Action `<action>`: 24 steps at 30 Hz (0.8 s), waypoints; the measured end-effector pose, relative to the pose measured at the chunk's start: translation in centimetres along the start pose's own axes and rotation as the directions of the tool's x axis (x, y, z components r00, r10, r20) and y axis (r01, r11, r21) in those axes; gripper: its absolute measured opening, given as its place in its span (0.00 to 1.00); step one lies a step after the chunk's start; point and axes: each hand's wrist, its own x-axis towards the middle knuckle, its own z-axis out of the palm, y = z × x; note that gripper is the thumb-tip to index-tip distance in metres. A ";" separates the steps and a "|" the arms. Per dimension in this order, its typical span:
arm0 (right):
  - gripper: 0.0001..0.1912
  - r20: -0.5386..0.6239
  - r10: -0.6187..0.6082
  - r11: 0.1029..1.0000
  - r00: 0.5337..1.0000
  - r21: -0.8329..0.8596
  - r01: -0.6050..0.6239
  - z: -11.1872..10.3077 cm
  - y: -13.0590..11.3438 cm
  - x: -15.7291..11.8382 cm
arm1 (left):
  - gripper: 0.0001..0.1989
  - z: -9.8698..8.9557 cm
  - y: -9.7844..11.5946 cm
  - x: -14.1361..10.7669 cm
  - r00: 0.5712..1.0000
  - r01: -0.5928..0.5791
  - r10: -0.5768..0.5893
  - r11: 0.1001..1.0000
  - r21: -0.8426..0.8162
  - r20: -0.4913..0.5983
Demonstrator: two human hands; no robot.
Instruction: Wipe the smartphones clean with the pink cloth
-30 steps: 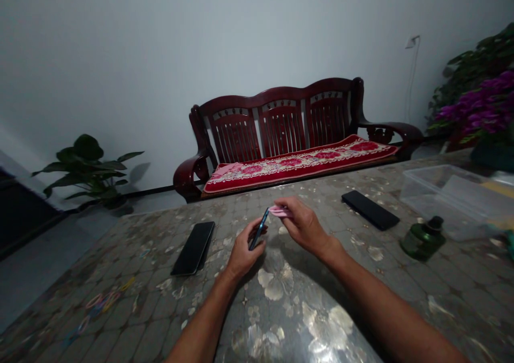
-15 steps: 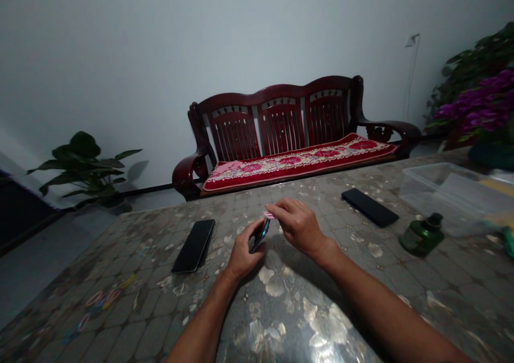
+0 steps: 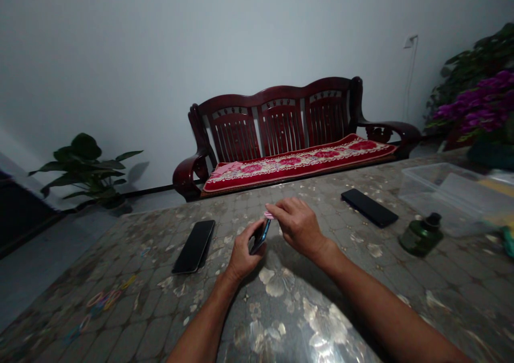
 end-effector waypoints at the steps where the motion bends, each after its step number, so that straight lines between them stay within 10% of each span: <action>1: 0.18 -0.002 -0.002 1.000 1.000 0.001 0.002 0.0 0.0 0.0 | 0.28 0.0 0.0 0.0 1.000 -0.003 0.003 1.000 -0.002 -0.007; 8: 0.17 -0.053 -0.169 0.980 0.984 0.097 0.174 -0.2 -1.2 0.0 | 0.25 -0.2 -0.1 0.3 0.998 0.001 -0.001 1.000 -0.001 -0.069; 16: 0.17 0.008 -0.005 1.000 1.000 0.010 0.005 -0.6 -0.7 0.2 | 0.27 0.0 0.5 0.4 1.000 -0.016 0.016 0.999 -0.048 -0.002; 24: 0.26 0.060 -0.089 0.976 0.994 0.202 0.075 0.3 -1.0 -0.1 | 0.26 -0.1 0.3 0.3 0.999 0.003 -0.005 0.999 -0.047 -0.044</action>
